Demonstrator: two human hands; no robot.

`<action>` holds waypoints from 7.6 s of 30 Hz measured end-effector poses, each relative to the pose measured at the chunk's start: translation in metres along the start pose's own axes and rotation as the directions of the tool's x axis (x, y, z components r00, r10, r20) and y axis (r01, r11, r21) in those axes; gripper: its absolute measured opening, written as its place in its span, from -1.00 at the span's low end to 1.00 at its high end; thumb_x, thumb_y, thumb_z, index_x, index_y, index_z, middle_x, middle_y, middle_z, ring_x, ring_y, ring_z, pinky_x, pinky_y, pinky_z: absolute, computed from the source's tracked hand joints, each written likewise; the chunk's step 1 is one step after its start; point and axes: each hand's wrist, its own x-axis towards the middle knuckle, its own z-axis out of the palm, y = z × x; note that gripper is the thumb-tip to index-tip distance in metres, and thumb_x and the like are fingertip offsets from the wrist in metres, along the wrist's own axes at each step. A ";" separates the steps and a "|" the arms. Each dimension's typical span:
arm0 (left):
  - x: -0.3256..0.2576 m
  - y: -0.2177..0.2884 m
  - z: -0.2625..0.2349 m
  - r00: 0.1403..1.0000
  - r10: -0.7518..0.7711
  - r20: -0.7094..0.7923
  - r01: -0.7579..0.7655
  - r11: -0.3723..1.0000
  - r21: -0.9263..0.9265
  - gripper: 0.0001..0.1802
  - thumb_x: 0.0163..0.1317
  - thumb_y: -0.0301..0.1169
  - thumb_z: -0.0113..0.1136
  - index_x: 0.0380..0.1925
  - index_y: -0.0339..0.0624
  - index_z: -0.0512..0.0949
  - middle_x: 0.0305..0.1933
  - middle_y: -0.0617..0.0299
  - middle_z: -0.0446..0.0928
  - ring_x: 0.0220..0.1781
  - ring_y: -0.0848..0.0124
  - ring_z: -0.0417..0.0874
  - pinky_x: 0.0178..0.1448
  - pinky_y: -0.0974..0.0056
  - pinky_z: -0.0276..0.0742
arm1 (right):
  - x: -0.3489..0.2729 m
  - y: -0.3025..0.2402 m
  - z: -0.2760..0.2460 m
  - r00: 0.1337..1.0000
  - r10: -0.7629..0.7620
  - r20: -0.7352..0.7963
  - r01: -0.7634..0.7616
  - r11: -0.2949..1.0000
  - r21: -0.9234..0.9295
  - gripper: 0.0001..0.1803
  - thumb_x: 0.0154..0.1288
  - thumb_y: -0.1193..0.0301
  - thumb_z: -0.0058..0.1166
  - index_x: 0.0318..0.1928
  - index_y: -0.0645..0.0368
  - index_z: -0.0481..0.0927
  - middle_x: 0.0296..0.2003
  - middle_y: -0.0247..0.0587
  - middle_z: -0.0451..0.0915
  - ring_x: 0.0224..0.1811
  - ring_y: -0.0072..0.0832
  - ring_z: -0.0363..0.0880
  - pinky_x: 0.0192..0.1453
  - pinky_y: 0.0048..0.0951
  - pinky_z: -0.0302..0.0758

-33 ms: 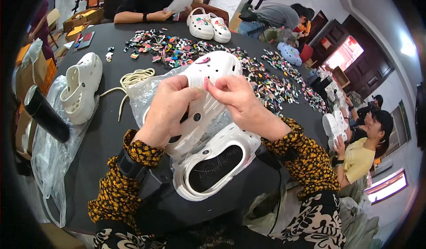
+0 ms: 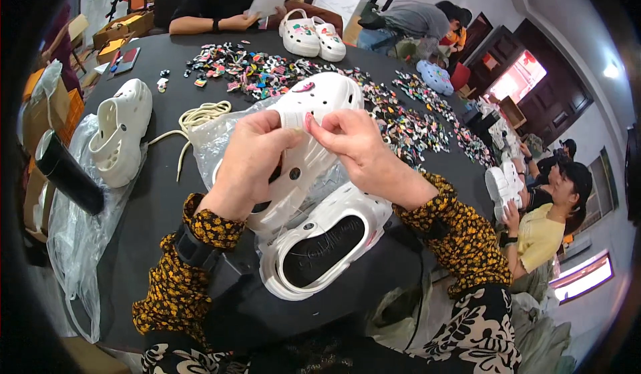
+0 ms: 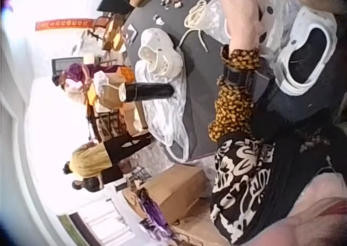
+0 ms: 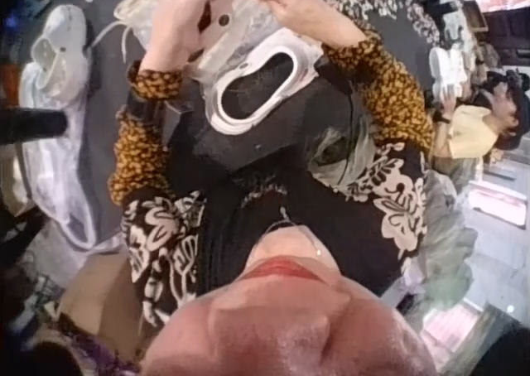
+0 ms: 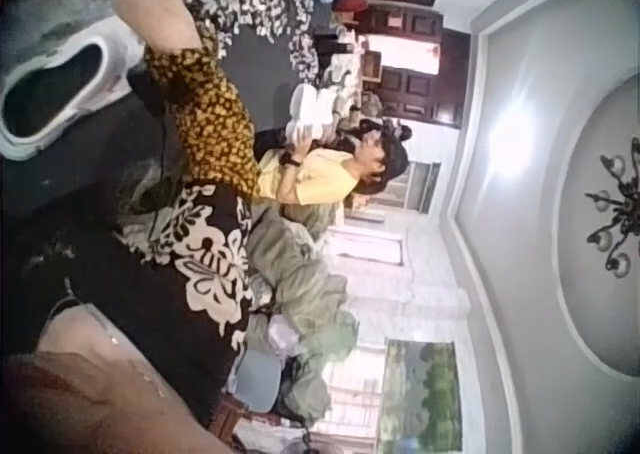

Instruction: Manually attaching decorative charms to the holes of foam clogs (crocs style shoes).

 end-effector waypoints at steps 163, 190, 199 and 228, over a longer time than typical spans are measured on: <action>-0.080 0.028 -0.038 0.862 0.445 0.243 -0.372 0.230 0.899 -0.84 0.04 -0.61 0.14 -0.36 -0.31 0.39 -0.54 0.05 0.40 -0.51 0.27 0.43 -0.39 0.27 0.36 | -0.091 0.027 0.006 0.607 0.695 0.387 -0.694 0.226 0.683 -0.51 0.28 0.19 0.03 0.10 0.28 0.48 -0.20 -0.26 0.61 -0.29 -0.56 0.57 -0.39 -0.55 0.48; -0.014 -0.077 0.250 0.232 0.402 0.886 -0.812 -0.421 0.404 -0.69 -0.04 -0.64 0.09 -0.22 -0.36 0.37 -0.36 -0.08 0.40 -0.25 -0.05 0.44 -0.17 0.00 0.35 | -0.366 0.071 -0.090 0.152 0.889 -0.432 -0.072 0.446 0.892 -0.61 0.45 0.36 -0.16 0.20 0.25 0.41 -0.14 -0.31 0.62 -0.24 -0.62 0.58 -0.25 -0.56 0.52; 0.008 -0.146 0.307 0.006 0.372 0.928 -0.846 -0.492 0.203 -0.65 -0.06 -0.61 0.13 -0.19 -0.36 0.38 -0.36 -0.02 0.42 -0.29 0.04 0.45 -0.17 0.05 0.35 | -0.445 0.083 -0.073 0.034 0.909 -0.416 -0.118 0.417 0.901 -0.64 0.46 0.31 -0.12 0.14 0.22 0.47 -0.29 -0.42 0.60 -0.34 -0.69 0.53 -0.31 -0.60 0.43; 0.020 -0.165 0.315 0.383 0.315 0.869 -0.923 0.085 0.376 -0.66 0.23 -0.36 0.14 -0.07 -0.37 0.50 -0.04 -0.11 0.54 0.01 -0.04 0.54 0.08 0.07 0.44 | -0.472 0.084 -0.012 -0.024 0.886 -0.464 -0.387 0.419 0.821 -0.47 0.36 0.51 -0.06 0.32 0.30 0.23 0.21 -0.03 0.36 0.06 -0.41 0.50 0.00 -0.44 0.51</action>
